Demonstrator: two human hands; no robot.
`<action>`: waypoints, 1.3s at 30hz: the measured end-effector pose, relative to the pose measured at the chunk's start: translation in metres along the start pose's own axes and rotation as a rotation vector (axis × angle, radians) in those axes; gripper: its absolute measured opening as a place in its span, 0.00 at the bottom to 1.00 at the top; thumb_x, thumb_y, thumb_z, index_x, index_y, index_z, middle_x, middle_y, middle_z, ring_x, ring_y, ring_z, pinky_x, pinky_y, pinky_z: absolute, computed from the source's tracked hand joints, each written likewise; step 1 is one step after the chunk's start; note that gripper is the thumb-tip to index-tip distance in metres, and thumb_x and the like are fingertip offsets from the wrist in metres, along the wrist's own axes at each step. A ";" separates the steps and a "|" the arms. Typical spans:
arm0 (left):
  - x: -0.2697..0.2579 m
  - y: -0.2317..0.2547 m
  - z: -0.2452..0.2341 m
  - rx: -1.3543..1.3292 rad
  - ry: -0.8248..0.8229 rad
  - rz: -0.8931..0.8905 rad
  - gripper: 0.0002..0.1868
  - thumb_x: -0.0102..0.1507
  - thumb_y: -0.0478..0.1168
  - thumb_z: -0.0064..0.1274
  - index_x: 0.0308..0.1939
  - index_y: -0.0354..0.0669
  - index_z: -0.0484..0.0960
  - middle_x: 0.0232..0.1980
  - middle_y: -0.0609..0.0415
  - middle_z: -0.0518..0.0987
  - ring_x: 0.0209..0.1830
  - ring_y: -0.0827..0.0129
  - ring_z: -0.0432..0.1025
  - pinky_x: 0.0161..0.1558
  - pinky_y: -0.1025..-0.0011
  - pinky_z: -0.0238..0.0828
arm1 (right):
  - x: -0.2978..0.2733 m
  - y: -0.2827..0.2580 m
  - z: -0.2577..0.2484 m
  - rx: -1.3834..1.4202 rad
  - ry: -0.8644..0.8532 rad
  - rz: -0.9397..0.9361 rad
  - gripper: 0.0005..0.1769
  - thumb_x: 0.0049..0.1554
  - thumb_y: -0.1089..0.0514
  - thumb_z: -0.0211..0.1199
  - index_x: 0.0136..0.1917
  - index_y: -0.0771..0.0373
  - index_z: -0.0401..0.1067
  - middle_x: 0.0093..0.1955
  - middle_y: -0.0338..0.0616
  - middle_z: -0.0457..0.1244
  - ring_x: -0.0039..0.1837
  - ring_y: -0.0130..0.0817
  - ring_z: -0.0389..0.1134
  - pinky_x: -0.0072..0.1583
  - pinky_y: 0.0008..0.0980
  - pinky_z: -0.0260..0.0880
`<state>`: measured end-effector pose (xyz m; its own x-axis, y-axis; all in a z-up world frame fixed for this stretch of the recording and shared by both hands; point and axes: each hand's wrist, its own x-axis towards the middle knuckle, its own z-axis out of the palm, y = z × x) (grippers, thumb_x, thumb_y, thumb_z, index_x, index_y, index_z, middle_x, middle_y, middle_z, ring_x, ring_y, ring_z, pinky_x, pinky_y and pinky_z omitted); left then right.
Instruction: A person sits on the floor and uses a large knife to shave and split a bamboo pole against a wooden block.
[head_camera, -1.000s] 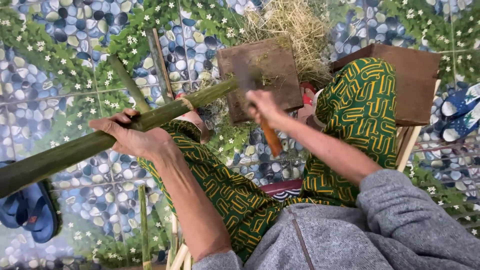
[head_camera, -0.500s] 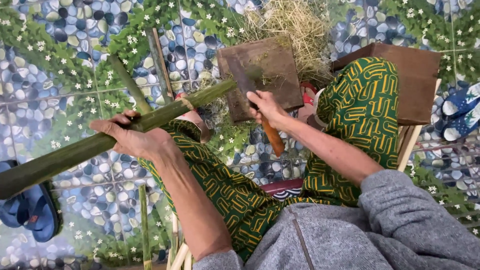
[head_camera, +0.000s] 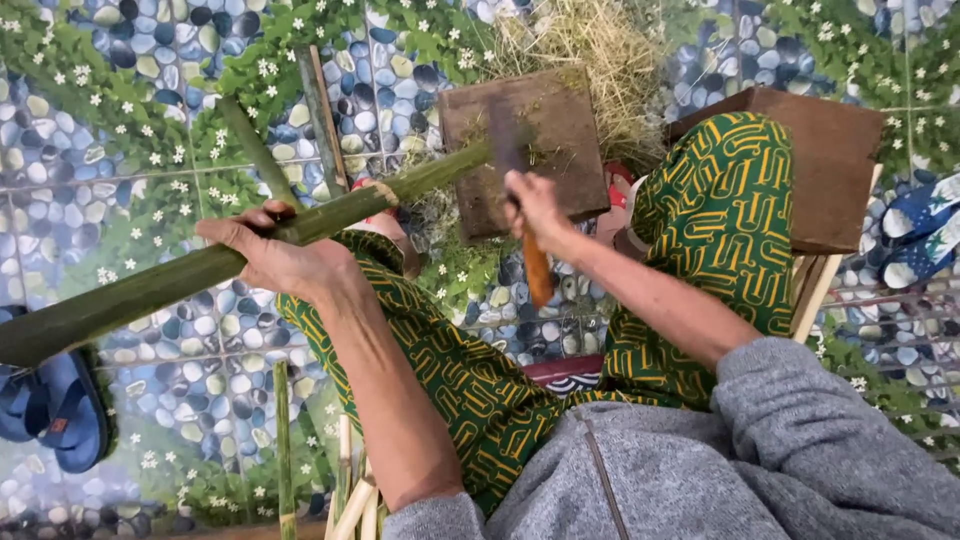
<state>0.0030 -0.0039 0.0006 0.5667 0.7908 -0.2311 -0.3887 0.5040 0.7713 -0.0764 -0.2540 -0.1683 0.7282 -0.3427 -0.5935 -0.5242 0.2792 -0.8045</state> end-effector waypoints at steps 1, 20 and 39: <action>0.002 -0.002 -0.002 -0.004 0.000 -0.001 0.19 0.60 0.50 0.61 0.22 0.45 0.73 0.20 0.56 0.66 0.22 0.64 0.72 0.28 0.71 0.71 | -0.013 -0.008 0.007 -0.001 0.001 -0.004 0.17 0.64 0.42 0.56 0.42 0.55 0.66 0.22 0.43 0.60 0.21 0.29 0.58 0.23 0.30 0.62; -0.031 0.020 0.023 0.072 -0.114 0.004 0.22 0.49 0.60 0.65 0.19 0.49 0.76 0.18 0.56 0.77 0.19 0.67 0.73 0.33 0.62 0.75 | -0.007 -0.037 -0.020 0.091 -0.251 0.169 0.14 0.72 0.54 0.53 0.45 0.62 0.68 0.25 0.33 0.59 0.21 0.20 0.53 0.22 0.19 0.51; -0.032 0.023 0.022 0.064 -0.319 0.079 0.21 0.56 0.58 0.62 0.23 0.49 0.75 0.20 0.57 0.73 0.19 0.67 0.70 0.31 0.65 0.73 | -0.016 -0.050 -0.016 0.096 -0.342 0.184 0.14 0.72 0.55 0.53 0.45 0.62 0.67 0.25 0.33 0.58 0.21 0.20 0.53 0.23 0.19 0.52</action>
<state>-0.0078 -0.0250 0.0384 0.7392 0.6732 0.0206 -0.4002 0.4144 0.8174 -0.0688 -0.2766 -0.1192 0.7395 0.0350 -0.6723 -0.6278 0.3963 -0.6699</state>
